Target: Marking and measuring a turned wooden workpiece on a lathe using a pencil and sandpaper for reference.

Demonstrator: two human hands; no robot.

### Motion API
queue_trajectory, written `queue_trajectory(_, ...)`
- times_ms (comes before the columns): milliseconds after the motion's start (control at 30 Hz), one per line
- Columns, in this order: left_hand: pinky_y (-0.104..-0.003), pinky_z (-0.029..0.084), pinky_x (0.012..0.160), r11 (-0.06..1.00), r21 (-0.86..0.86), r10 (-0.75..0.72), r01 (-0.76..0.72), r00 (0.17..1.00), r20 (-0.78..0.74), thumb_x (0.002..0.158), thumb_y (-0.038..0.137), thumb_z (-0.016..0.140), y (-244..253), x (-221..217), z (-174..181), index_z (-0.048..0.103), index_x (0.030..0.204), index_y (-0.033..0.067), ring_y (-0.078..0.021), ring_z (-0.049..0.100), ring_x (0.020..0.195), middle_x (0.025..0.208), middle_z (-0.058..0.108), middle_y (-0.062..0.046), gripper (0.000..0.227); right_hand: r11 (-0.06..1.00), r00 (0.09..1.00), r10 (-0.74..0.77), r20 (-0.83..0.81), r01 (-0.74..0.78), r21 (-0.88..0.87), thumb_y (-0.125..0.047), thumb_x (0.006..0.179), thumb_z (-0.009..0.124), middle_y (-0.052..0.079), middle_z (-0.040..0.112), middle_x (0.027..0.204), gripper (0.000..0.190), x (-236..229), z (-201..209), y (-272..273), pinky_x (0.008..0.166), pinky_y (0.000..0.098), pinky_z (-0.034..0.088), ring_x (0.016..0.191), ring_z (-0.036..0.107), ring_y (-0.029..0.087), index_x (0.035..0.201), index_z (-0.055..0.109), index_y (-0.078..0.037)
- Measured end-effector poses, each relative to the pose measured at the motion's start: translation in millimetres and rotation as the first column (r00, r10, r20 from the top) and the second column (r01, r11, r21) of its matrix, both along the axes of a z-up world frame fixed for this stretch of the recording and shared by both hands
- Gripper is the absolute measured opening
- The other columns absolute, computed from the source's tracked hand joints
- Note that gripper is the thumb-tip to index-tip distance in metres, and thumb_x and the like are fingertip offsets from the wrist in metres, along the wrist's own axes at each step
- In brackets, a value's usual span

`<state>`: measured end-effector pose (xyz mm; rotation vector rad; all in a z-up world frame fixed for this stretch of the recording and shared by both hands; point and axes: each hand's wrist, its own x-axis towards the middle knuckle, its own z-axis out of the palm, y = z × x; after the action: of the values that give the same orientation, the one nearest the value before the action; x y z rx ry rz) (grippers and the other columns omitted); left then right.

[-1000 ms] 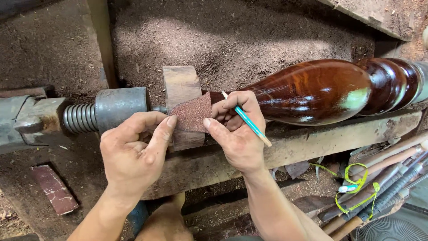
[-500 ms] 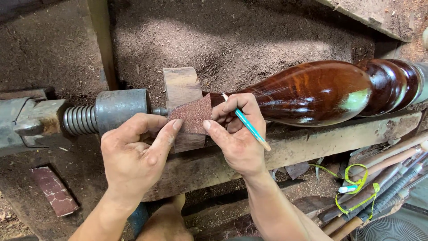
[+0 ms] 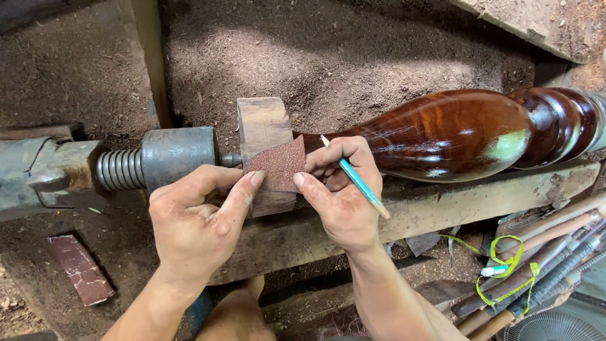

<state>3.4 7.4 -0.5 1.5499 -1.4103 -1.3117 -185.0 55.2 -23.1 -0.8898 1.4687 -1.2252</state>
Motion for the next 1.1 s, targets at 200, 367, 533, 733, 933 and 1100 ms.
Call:
queue_trajectory(200,-0.02,0.045,0.05,0.999,-0.042,-0.005,0.005,1.0,-0.001,0.09,0.007,0.082,0,0,-1,0.075,0.09,-0.0015,-0.0041,0.062,0.057,0.068,0.071,-0.003,0.011,1.0,0.999,-0.019,0.041,0.019,0.006,0.006,0.09,0.077,0.005,0.064,0.104,0.039,1,-1,2,0.084,0.0231,0.05,0.09,0.056,0.006,0.116,0.05,-0.005)
queue_trajectory(367,-0.021,0.044,0.05,0.999,-0.032,-0.003,0.003,1.0,-0.003,0.09,0.007,0.082,1,1,-2,0.076,0.09,-0.0014,-0.0049,0.06,0.056,0.066,0.07,-0.004,0.01,1.0,0.999,-0.011,0.034,0.011,-0.011,0.007,0.09,0.077,0.006,0.064,0.105,0.039,0,-2,2,0.085,0.0232,0.05,0.09,0.056,0.006,0.116,0.05,-0.006)
queue_trajectory(533,-0.021,0.045,0.05,0.999,-0.034,0.001,-0.001,1.0,-0.014,0.09,0.007,0.081,2,0,-1,0.076,0.091,-0.0006,-0.0042,0.062,0.057,0.068,0.071,-0.003,0.009,1.0,0.998,-0.007,0.054,0.008,-0.011,0.008,0.091,0.076,0.007,0.065,0.106,0.039,0,-2,3,0.086,0.0237,0.05,0.092,0.056,0.006,0.116,0.05,-0.006)
queue_trajectory(733,-0.021,0.046,0.053,0.998,-0.067,-0.002,0.002,1.0,0.007,0.09,0.007,0.082,2,0,-3,0.075,0.091,-0.0014,-0.0044,0.062,0.059,0.069,0.071,-0.004,0.011,1.0,0.998,-0.017,0.067,0.018,-0.007,0.008,0.091,0.076,0.007,0.065,0.106,0.039,0,-4,3,0.085,0.0237,0.05,0.091,0.056,0.006,0.116,0.05,-0.005)
queue_trajectory(933,-0.021,0.047,0.054,0.999,-0.051,-0.005,0.004,1.0,-0.008,0.09,0.007,0.081,2,0,-1,0.076,0.092,-0.0004,-0.0042,0.063,0.06,0.071,0.073,-0.004,0.009,1.0,0.997,-0.021,0.072,0.021,-0.002,0.008,0.09,0.076,0.007,0.065,0.106,0.039,0,-3,2,0.086,0.0242,0.05,0.092,0.056,0.007,0.116,0.05,-0.005)
queue_trajectory(1100,-0.021,0.047,0.053,0.997,-0.071,-0.005,0.005,1.0,0.009,0.091,0.008,0.082,1,-1,-1,0.075,0.091,-0.0004,-0.0049,0.063,0.059,0.071,0.073,-0.004,0.011,0.991,0.963,0.033,-0.269,-0.065,-0.113,0.004,0.095,0.071,0.011,0.068,0.106,0.023,-2,25,-7,0.102,0.0307,0.048,0.093,0.061,0.011,0.114,0.059,-0.001)
